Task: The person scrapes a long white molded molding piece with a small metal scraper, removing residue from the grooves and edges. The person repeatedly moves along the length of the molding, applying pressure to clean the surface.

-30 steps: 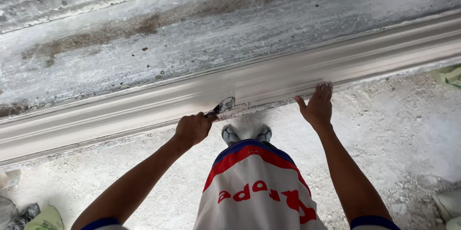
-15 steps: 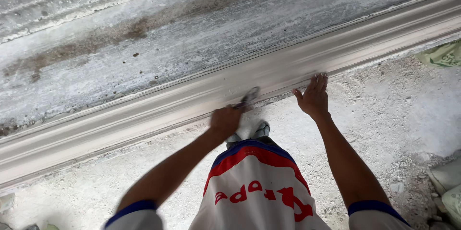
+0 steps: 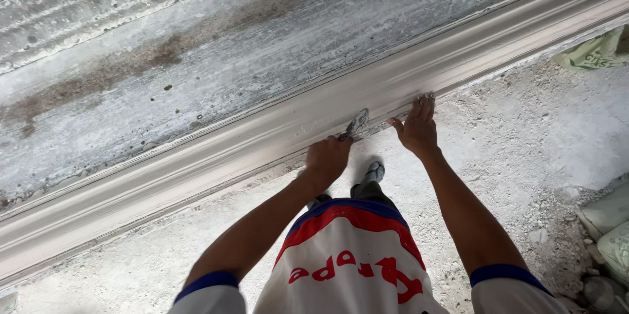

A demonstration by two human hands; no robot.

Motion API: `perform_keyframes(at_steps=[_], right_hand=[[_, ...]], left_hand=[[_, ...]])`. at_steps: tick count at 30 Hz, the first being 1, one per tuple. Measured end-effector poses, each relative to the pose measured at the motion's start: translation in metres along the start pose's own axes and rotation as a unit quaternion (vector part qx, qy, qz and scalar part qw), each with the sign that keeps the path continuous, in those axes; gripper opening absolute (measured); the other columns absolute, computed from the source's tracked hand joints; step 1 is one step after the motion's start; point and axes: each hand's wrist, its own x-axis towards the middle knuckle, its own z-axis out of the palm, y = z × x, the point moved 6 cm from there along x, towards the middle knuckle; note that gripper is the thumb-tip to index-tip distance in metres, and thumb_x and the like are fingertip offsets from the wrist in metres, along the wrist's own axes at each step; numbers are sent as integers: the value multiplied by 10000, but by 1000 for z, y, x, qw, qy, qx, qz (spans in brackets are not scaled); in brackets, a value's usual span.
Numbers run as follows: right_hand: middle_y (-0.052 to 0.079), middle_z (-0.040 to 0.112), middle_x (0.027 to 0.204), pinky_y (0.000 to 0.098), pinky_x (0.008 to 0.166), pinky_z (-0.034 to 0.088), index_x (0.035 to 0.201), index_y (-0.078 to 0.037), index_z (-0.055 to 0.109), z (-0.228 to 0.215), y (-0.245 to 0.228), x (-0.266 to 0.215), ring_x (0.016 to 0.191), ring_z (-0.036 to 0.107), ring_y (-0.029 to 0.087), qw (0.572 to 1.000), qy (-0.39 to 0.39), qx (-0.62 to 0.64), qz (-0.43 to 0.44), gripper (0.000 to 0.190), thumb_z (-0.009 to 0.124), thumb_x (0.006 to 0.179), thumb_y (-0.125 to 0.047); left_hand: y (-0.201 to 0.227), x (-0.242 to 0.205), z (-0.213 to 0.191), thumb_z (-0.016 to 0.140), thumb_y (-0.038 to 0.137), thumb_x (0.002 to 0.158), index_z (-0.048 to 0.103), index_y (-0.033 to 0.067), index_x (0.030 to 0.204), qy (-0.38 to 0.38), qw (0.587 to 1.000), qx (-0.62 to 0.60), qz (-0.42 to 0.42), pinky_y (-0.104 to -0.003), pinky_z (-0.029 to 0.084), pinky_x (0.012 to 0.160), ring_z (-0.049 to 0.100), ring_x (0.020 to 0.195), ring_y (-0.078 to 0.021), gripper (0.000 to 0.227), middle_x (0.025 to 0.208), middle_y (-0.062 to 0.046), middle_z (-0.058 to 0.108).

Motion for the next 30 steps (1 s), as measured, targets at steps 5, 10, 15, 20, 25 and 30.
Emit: perform_keyframes(at_steps=[5,10,15,20,25,30], right_hand=[[400,208,1586,597,1164,379,1515,179,246,-14,-7,-4,1542,141,536,1000,11,20,3,1050,565,960,-654],[398,250,1571,616,1152,358,1513,176,270,-21,-17,-5,1526,180,546,999,30,36,-10,1002,612,980,-601],[303,309,1579,624,1211,279,1544,7,335,-38,34,-12,1522,239,499,997,-34,13,-73,806,614,994,-512],[359,181,1658,636,1262,199,1639,-8,246,-78,158,26,1557,164,517,1000,1,1,-30,904,516,1032,-621],[384,11,1658,690,1207,128,1614,101,111,-77,233,62,1553,-13,541,997,-65,34,32,1200,530,913,-779],[411,60,1651,674,1229,139,1590,144,156,-69,238,70,1566,4,553,998,-40,44,7,1214,576,901,-764]], left_hand=[[-2,6,5,512,196,986,594,216,1368,-26,999,41,-16,-485,616,603,744,811,-349,392,971,-200,696],[41,46,10,503,205,1027,607,167,1360,12,999,44,-7,-456,607,579,748,772,-308,351,942,-178,711],[51,54,10,486,268,1050,626,275,1350,11,997,62,-39,-457,588,589,735,763,-299,331,948,-133,704],[41,53,7,503,278,992,536,315,1444,-40,994,81,-69,-446,602,490,720,606,-278,455,906,-150,685],[79,88,13,489,227,1027,555,327,1462,-14,994,79,-78,-431,576,487,707,612,-279,451,849,-152,699],[79,82,8,470,271,1045,587,343,1410,-39,990,70,-120,-419,580,470,713,581,-252,390,910,-149,687]])
